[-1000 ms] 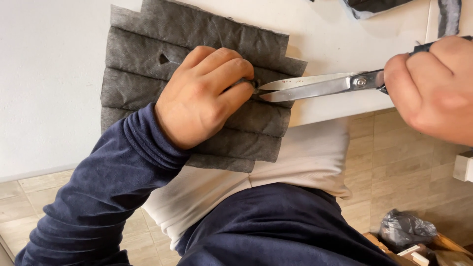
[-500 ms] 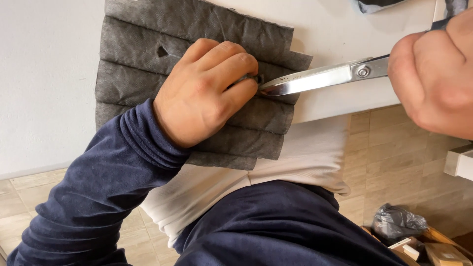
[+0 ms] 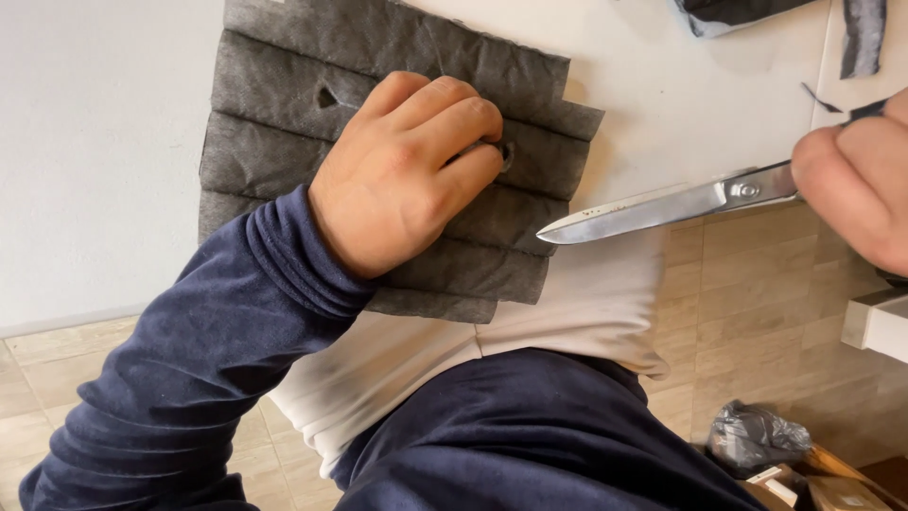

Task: Cutting quilted fabric pieces and creating internal slots using scissors on a workshop table.

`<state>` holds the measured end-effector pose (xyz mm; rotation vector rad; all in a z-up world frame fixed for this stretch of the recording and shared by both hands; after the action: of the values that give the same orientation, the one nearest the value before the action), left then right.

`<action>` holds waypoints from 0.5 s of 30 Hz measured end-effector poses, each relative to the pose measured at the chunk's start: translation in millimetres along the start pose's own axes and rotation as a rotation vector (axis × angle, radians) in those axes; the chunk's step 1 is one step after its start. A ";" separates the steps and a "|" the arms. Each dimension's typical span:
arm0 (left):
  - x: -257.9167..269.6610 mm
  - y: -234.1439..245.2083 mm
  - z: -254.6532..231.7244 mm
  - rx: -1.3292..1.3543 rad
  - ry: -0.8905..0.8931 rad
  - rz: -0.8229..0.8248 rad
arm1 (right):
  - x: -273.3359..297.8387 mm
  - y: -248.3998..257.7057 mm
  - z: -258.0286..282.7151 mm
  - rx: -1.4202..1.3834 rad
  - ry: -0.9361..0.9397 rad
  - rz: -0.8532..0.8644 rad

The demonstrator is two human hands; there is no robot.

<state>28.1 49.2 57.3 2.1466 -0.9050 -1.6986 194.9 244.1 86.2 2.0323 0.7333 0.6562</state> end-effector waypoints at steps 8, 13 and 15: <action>0.8 77.5 27.6 -0.192 0.207 0.159 | 19.9 -32.7 29.5 -0.763 -0.596 0.024; 52.4 74.0 38.8 -0.348 0.320 0.274 | 0.0 -35.9 51.9 -1.145 -0.936 -0.070; 56.7 69.9 16.0 -0.414 0.407 0.205 | -15.7 -33.1 63.5 -1.392 -0.980 -0.123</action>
<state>-1.6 -36.6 47.1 1.9353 -0.5737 -1.1646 218.8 214.0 23.8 0.7593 -0.2245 -0.0449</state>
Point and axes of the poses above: each hand's wrist, its own x-axis away from the middle knuckle, its own y-axis out of the back of the hand, z = x × y, the point moved 9 cm from there along -x, towards the middle knuckle, and after that the axes turned 13 degrees about -z, right-handed, at the moved point
